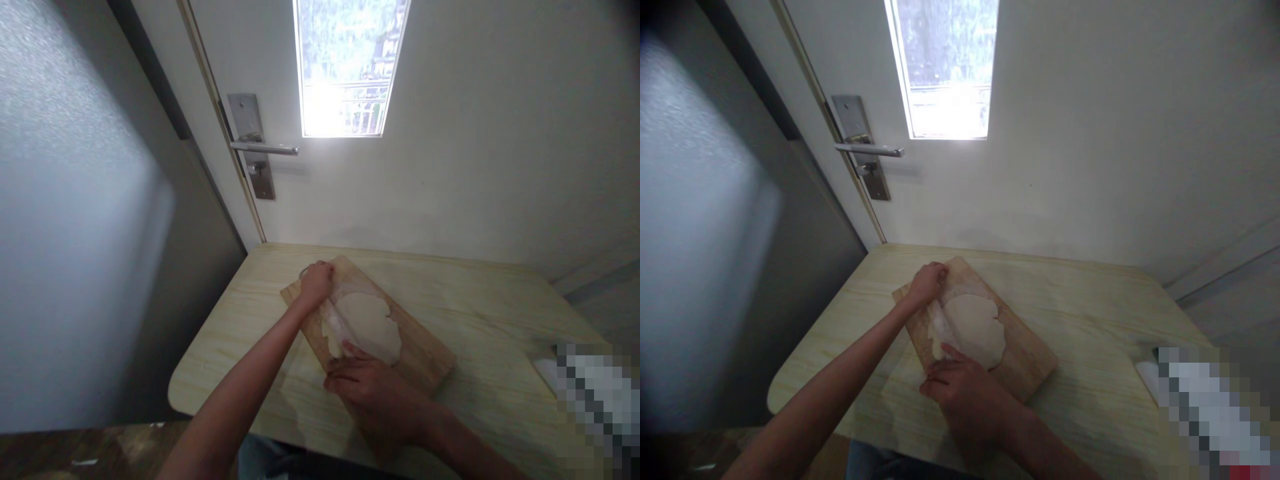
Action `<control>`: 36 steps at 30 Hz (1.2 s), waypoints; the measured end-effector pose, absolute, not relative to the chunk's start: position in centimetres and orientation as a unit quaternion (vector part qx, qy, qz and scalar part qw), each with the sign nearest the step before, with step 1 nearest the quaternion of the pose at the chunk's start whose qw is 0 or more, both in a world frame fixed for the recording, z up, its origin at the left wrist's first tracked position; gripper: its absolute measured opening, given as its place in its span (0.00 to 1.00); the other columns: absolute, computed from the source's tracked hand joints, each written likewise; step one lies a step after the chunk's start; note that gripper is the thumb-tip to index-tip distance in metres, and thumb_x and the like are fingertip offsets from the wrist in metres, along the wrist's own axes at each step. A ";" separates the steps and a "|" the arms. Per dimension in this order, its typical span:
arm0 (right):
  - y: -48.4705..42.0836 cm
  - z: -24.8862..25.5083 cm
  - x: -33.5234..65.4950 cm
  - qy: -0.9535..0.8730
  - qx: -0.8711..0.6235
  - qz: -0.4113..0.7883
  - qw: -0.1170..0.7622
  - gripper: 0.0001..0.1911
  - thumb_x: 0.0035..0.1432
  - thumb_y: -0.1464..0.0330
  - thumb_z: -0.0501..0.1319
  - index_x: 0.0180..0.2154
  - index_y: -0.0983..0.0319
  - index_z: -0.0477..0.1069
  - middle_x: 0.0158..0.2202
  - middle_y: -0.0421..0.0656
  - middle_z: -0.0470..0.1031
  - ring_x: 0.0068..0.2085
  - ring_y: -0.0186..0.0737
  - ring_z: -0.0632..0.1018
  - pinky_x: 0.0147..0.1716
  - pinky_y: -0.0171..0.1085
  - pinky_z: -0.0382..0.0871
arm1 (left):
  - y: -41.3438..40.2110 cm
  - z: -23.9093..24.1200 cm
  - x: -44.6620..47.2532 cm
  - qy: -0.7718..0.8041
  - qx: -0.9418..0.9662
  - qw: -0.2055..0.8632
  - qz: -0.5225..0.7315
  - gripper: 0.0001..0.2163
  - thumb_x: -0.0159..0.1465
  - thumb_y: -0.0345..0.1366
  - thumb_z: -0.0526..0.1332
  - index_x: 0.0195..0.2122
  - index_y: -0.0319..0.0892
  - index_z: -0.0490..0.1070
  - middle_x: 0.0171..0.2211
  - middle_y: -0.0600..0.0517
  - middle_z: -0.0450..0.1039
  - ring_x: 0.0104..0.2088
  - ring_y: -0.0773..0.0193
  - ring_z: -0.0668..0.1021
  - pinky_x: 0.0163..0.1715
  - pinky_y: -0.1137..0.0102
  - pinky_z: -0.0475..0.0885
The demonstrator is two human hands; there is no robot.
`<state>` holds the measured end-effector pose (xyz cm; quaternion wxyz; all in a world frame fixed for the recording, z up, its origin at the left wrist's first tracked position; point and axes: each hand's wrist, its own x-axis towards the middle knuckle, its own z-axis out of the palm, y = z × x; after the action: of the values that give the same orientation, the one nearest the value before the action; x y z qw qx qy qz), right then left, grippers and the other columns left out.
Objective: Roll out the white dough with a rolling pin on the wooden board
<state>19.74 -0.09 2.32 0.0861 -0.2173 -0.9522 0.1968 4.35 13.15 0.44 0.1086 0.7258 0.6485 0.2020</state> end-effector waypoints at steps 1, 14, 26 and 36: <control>-0.1 2.1 19.6 -0.955 -0.208 0.197 0.081 0.15 0.54 0.75 0.48 0.42 0.62 0.67 0.40 0.41 0.73 0.45 0.31 0.69 0.55 0.38 0.41 | 13.1 0.6 4.7 0.660 0.720 0.098 0.189 0.12 0.55 0.25 0.49 0.36 0.40 0.67 0.39 0.46 0.69 0.40 0.59 0.70 0.40 0.64 0.65; -0.5 2.6 18.0 -0.959 -0.176 0.211 0.072 0.21 0.57 0.61 0.47 0.51 0.60 0.59 0.55 0.42 0.57 0.55 0.40 0.55 0.55 0.43 0.36 | 12.9 0.4 6.7 0.688 0.705 0.003 0.172 0.12 0.57 0.28 0.47 0.43 0.37 0.61 0.42 0.43 0.64 0.45 0.56 0.63 0.41 0.64 0.61; -1.2 1.3 16.5 -0.958 -0.195 0.191 0.091 0.23 0.55 0.58 0.49 0.50 0.62 0.59 0.53 0.45 0.61 0.54 0.41 0.58 0.55 0.45 0.38 | 13.5 -1.0 5.7 0.629 0.720 0.040 0.291 0.17 0.50 0.21 0.47 0.41 0.35 0.63 0.39 0.45 0.66 0.43 0.59 0.64 0.45 0.66 0.60; -1.5 1.6 15.5 -0.963 -0.199 0.159 0.087 0.25 0.54 0.55 0.50 0.49 0.63 0.60 0.50 0.46 0.63 0.51 0.44 0.61 0.54 0.45 0.41 | 12.9 -0.7 5.2 0.630 0.694 0.091 0.335 0.18 0.48 0.22 0.48 0.41 0.37 0.63 0.39 0.46 0.65 0.43 0.60 0.66 0.45 0.64 0.60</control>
<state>15.53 -1.53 1.62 0.0874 -0.1994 -0.9630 0.1590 5.18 12.92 -0.69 0.0910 0.6942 0.6304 0.3352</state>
